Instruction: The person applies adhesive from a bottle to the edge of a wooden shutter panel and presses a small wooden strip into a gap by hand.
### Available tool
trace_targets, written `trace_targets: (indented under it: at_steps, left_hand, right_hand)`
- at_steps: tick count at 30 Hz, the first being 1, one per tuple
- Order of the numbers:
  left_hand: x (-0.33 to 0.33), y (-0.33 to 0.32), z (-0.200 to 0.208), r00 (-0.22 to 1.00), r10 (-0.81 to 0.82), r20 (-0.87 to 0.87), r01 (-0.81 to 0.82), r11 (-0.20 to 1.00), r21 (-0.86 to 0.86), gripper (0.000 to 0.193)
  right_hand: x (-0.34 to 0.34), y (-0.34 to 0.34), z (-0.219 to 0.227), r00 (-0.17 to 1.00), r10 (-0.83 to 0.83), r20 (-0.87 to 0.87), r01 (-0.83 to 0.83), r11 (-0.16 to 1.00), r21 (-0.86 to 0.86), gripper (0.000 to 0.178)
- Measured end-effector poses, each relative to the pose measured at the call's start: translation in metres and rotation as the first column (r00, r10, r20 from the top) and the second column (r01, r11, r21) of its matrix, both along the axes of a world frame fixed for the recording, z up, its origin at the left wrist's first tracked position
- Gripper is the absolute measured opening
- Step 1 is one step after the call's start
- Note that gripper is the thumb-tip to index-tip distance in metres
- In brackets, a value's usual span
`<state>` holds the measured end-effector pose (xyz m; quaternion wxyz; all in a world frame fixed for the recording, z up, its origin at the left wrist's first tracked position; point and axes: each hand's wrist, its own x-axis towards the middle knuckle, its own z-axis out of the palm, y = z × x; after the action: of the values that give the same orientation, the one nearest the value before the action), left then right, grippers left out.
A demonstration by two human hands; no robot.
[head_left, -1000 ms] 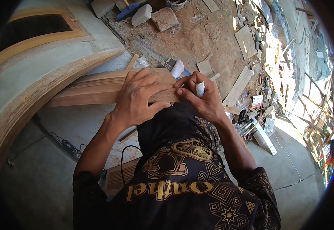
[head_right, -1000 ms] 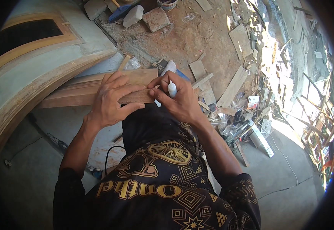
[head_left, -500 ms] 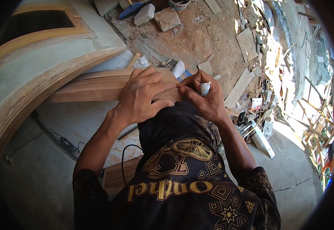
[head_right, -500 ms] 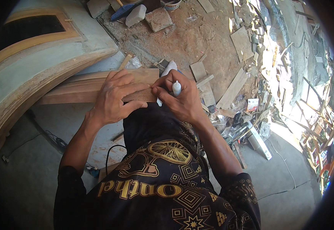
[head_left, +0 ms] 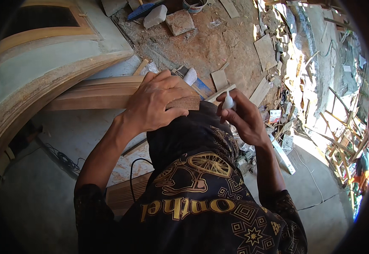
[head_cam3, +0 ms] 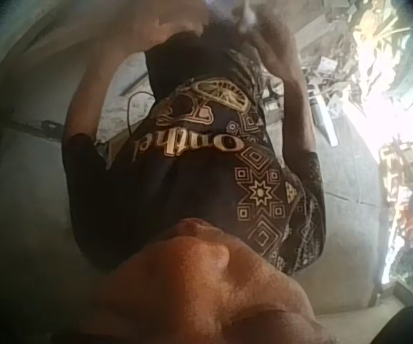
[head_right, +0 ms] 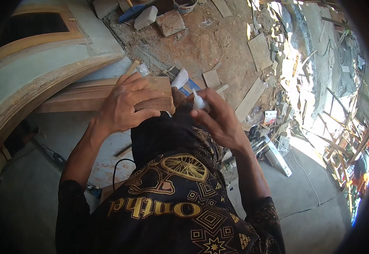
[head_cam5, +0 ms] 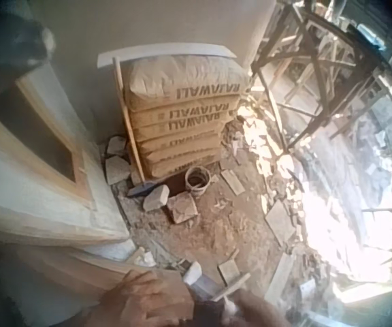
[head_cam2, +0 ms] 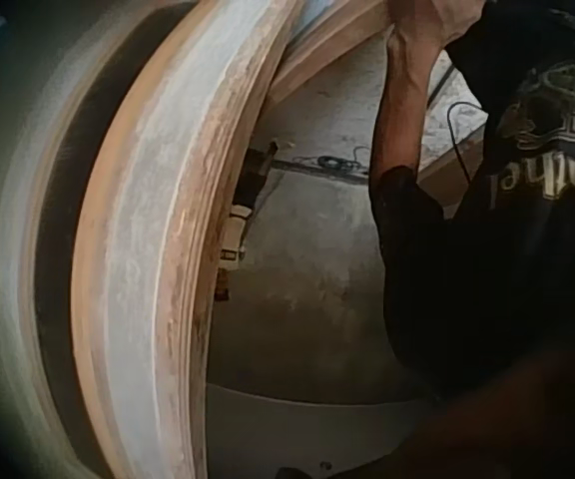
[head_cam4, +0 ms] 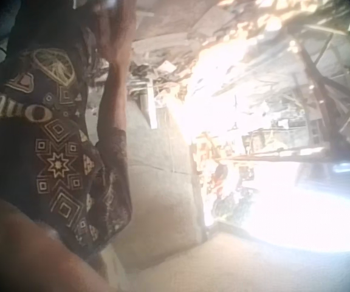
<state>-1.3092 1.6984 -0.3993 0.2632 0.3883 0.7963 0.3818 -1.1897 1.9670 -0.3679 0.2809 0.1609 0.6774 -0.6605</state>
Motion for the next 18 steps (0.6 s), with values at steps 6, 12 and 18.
trace_targets:
  at_steps: [6,12,18]
  left_hand:
    - [0.002,-0.001,-0.001,1.000,0.000,-0.014,0.000,1.000,0.000,0.045]
    - [0.001,-0.001,0.001,1.000,-0.010,-0.001,0.010,1.000,-0.026,0.042]
    - [0.003,-0.001,-0.001,0.999,0.014,-0.034,-0.014,1.000,-0.001,0.046]
  right_hand:
    - [0.014,-0.001,-0.009,0.984,-0.175,-0.030,0.176,0.983,0.045,0.038]
    - [0.014,-0.008,-0.010,0.975,-0.215,-0.054,0.220,0.968,0.119,0.034]
    - [0.012,-0.017,-0.008,0.982,-0.146,-0.123,0.176,0.941,0.288,0.030]
